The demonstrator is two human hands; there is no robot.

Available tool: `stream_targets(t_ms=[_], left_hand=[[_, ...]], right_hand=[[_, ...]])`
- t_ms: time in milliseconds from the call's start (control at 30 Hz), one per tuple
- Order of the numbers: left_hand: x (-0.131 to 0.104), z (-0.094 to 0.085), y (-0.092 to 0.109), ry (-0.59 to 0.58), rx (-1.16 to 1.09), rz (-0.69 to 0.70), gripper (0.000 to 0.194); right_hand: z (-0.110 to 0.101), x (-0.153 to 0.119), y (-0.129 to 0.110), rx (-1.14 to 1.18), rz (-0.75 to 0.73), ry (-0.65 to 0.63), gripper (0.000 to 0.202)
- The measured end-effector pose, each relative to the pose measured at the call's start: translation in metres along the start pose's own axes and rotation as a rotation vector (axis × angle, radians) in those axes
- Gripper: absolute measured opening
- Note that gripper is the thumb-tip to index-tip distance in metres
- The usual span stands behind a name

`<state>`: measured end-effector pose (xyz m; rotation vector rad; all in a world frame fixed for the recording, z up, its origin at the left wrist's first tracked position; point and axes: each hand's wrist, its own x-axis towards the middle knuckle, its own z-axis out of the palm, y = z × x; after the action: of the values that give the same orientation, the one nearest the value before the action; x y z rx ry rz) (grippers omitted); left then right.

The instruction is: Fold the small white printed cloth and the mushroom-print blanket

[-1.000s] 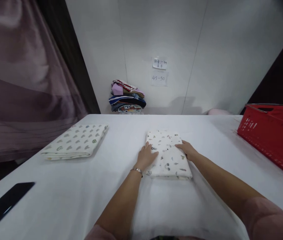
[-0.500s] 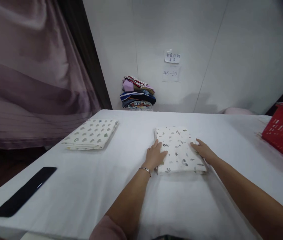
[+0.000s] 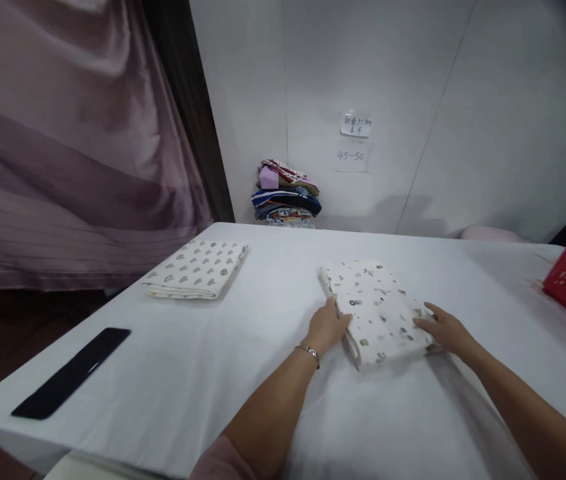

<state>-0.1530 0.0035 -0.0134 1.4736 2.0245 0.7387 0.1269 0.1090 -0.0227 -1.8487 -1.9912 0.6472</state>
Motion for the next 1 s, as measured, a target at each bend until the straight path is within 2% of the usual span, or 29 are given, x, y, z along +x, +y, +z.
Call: stream_targets(t_ms=[100, 167, 300, 400, 567, 667, 833, 1000], left_hand=[[0.001, -0.001, -0.001, -0.011, -0.059, -0.028, 0.052], [0.005, -0.003, -0.004, -0.005, -0.120, -0.047, 0.049], [0.014, -0.003, -0.013, 0.025, -0.198, -0.056, 0.041], [0.021, 0.000, -0.018, 0.036, -0.272, -0.051, 0.029], [0.029, 0.000, -0.019, -0.011, -0.613, -0.120, 0.029], [0.033, 0.000, -0.019, -0.010, -0.788, -0.136, 0.034], [0.037, 0.004, -0.025, 0.014, -0.914, -0.180, 0.042], [0.040, 0.007, -0.027, -0.016, -0.939, -0.186, 0.036]], right_hand=[[-0.009, -0.001, -0.017, -0.188, -0.147, 0.124, 0.053], [-0.006, -0.016, -0.044, -0.124, -0.307, 0.168, 0.040], [0.016, -0.056, -0.105, 0.020, -0.505, -0.022, 0.028], [0.031, -0.064, -0.138, 0.000, -0.583, -0.080, 0.025], [0.047, -0.021, -0.175, -0.053, -0.607, -0.070, 0.018], [0.061, 0.008, -0.194, -0.100, -0.549, -0.091, 0.017], [0.083, 0.036, -0.212, -0.242, -0.372, -0.099, 0.022], [0.095, 0.048, -0.215, -0.281, -0.333, -0.115, 0.018]])
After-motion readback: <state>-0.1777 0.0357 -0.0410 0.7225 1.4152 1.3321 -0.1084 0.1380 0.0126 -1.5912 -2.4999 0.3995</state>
